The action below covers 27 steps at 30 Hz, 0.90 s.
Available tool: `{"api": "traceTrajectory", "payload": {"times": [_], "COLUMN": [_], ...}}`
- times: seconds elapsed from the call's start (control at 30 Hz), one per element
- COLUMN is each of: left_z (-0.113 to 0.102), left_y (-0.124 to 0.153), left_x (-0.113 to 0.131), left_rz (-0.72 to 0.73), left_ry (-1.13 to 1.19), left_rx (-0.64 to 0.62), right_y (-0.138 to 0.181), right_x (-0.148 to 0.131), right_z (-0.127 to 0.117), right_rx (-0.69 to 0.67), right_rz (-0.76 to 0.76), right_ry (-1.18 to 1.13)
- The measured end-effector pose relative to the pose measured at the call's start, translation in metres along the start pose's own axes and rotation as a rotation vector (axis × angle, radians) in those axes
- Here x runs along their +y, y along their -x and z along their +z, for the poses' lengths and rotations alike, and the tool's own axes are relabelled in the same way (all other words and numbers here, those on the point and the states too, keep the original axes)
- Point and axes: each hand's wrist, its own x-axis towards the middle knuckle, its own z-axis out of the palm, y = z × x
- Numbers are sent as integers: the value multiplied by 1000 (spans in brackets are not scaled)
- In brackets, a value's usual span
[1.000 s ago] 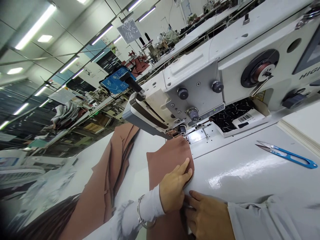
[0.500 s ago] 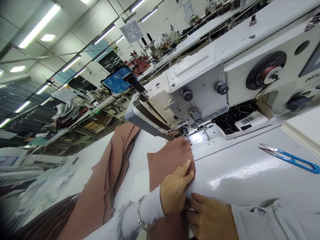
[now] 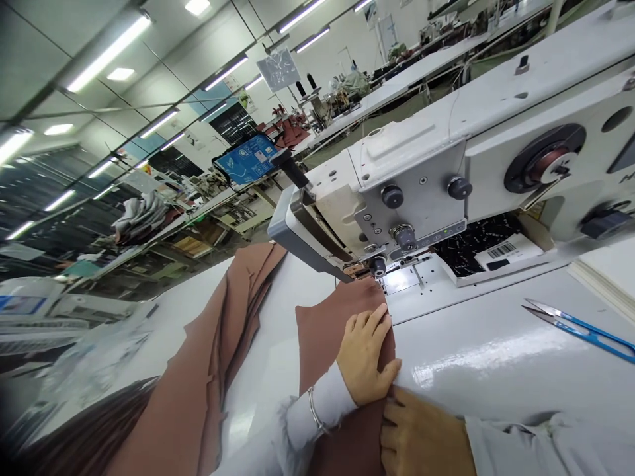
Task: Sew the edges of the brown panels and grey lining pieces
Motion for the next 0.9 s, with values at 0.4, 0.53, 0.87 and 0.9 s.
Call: {"api": "traceTrajectory", "payload": {"times": [0.4, 0.53, 0.87, 0.9], "left_z": [-4, -8, -25, -27], "left_y": [-6, -18, -37, -35], "left_x": [-4, -12, -11, -9], "left_rz": [-1, -5, -98, -96], "left_ry": [19, 23, -16, -27], "left_rx": [0, -8, -218, -273], "right_y": [-9, -16, -19, -18], "right_x": [14, 26, 43, 40], "right_z": [-5, -8, 11, 13], "right_rx": [-100, -139, -41, 5], "right_rz": [40, 0, -57, -51], "right_ry": [11, 39, 234, 230]}}
